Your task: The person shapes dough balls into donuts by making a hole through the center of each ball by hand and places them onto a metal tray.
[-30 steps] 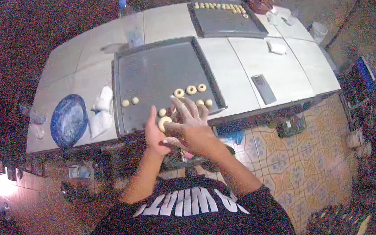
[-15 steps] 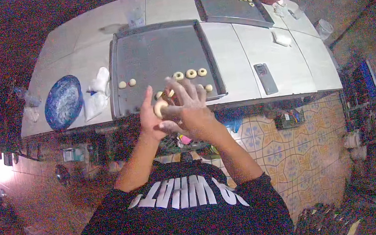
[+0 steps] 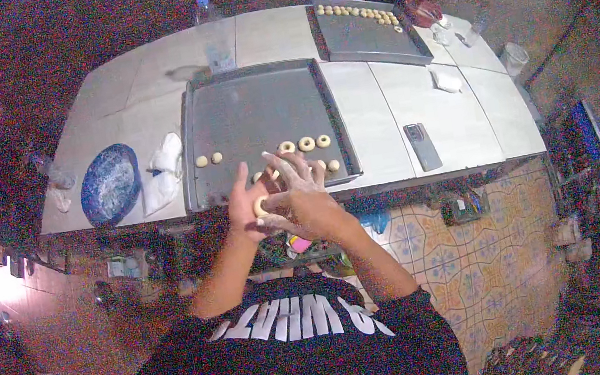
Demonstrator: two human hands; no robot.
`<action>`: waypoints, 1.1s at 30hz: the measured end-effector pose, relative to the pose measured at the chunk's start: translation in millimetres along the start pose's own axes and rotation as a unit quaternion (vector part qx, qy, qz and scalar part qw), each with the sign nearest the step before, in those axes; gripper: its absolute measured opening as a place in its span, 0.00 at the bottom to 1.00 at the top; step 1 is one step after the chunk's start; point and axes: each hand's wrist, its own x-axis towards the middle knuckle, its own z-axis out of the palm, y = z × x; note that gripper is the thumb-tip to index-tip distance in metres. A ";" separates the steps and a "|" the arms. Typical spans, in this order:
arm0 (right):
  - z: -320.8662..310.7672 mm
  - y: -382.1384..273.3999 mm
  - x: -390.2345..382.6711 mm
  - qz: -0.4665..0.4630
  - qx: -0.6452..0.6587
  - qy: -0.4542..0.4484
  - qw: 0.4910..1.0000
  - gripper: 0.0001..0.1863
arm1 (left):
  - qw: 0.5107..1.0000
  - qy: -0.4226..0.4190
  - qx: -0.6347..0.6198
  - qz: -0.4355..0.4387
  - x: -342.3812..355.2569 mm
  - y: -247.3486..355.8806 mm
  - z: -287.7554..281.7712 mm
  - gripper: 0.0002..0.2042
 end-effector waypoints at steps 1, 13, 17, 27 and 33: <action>-1.2 2.5 0.9 0.001 -0.001 0.005 1.000 0.22 | 0.999 -0.025 -0.038 -0.018 0.0 2.7 -4.1 0.38; 3.9 4.9 3.9 0.036 -0.008 0.019 0.999 0.22 | 1.000 -0.027 0.014 -0.009 1.6 8.5 -1.3 0.36; 4.3 7.1 0.6 0.054 0.009 0.024 0.998 0.22 | 0.999 -0.043 -0.008 -0.015 2.7 4.7 -1.4 0.38; 12.8 -0.8 -6.5 0.070 -0.011 0.047 0.996 0.21 | 0.998 -0.046 -0.030 -0.042 -1.4 2.1 -11.1 0.36; 16.7 -5.7 -4.1 0.057 -0.021 0.028 0.998 0.21 | 1.000 -0.013 0.017 -0.010 -18.0 7.0 -2.0 0.37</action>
